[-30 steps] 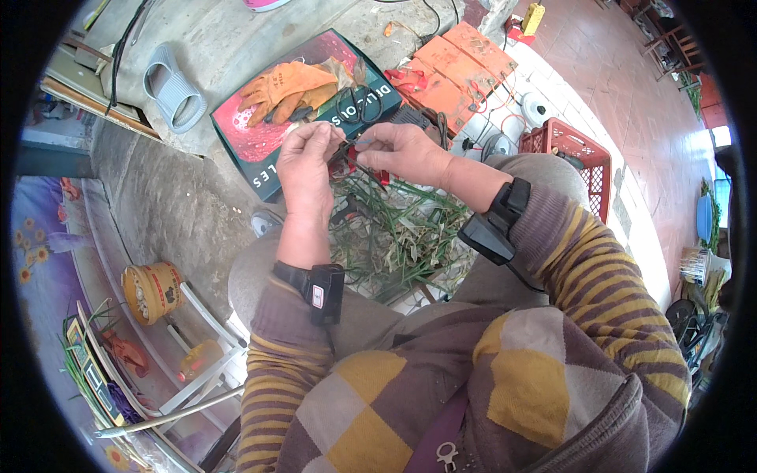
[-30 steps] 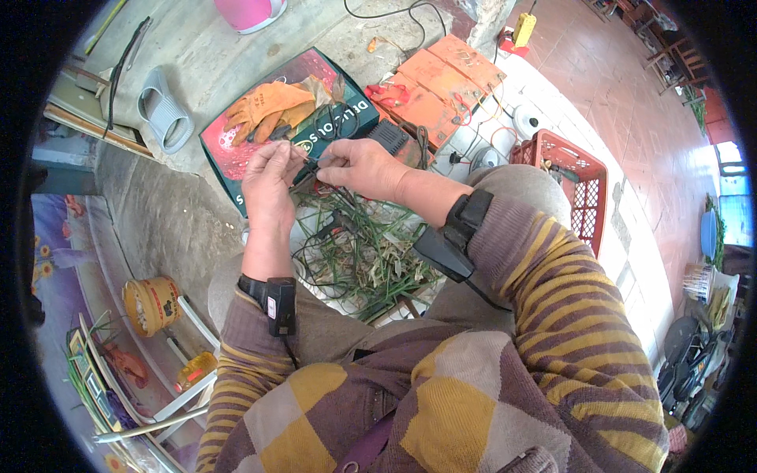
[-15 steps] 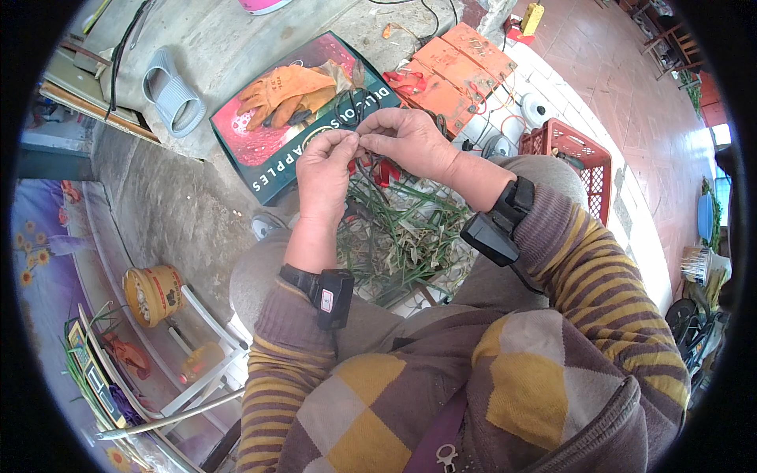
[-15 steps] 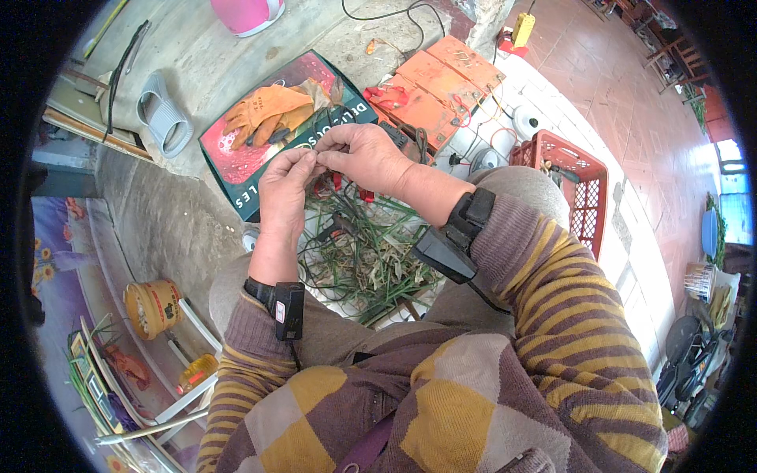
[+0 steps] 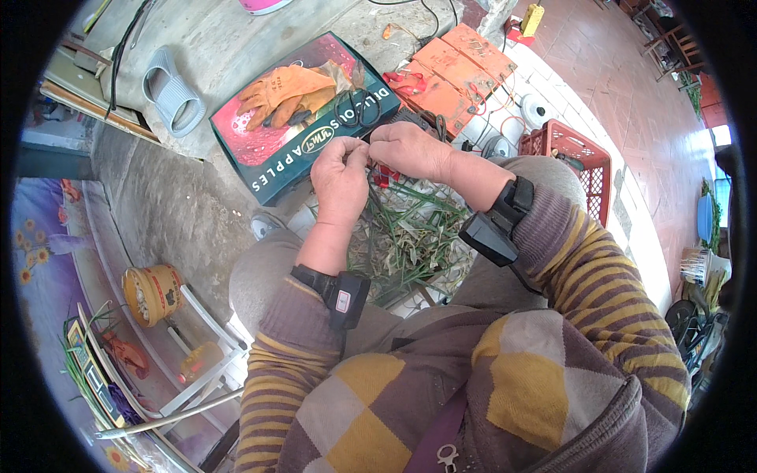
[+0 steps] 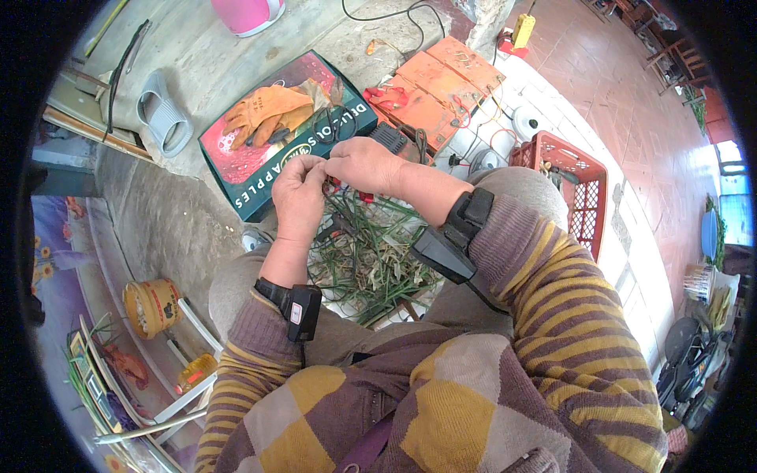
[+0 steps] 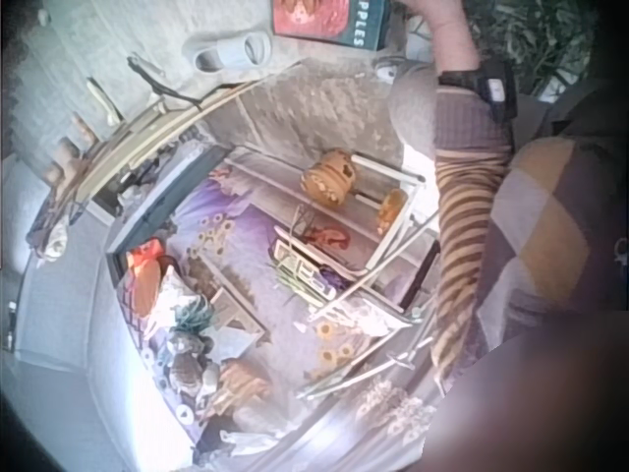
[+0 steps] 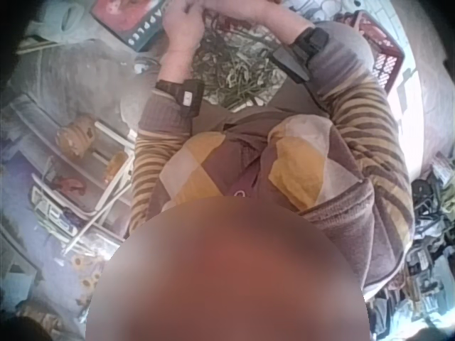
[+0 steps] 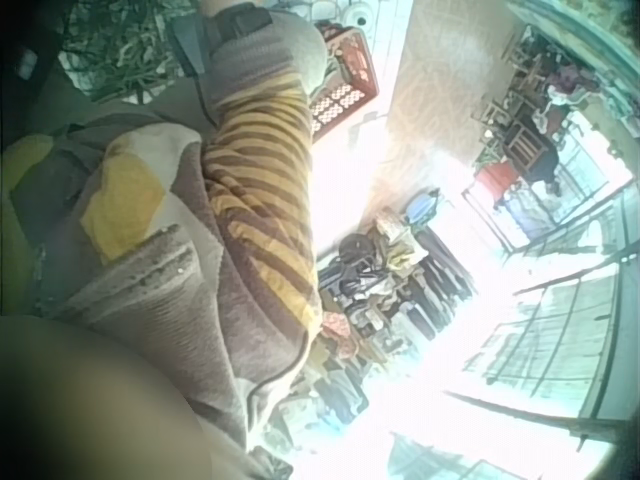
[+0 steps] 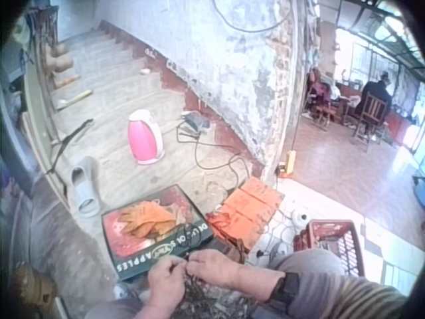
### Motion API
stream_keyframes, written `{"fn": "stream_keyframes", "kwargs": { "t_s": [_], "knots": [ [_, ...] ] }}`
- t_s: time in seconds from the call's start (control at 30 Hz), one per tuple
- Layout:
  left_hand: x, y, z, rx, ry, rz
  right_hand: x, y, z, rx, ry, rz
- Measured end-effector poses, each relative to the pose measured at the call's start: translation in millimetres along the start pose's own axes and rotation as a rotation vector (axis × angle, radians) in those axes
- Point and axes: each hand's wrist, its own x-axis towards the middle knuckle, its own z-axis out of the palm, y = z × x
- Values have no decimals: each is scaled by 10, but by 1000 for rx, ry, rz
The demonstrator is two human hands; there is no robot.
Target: The person is repairing an electronic device by stripping and twisting wires. They use pliers to strip the insulation and then twist the exposed wires together.
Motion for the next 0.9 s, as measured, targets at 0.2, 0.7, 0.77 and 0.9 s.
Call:
{"fn": "stream_keyframes", "kwargs": {
  "t_s": [0.2, 0.7, 0.77, 0.9],
  "knots": [
    [-15, -27, 41, -307, 84, -205, -41, -13, 219, 277, 155, 145],
    [1, -39, -20, -539, 92, -374, -77, -114, 326, 439, 277, 234],
    [-10, -38, -26, -557, 87, -395, -90, -107, 333, 415, 280, 203],
    [-26, -41, -37, -578, 76, -408, -112, -91, 344, 364, 265, 130]
  ]
}}
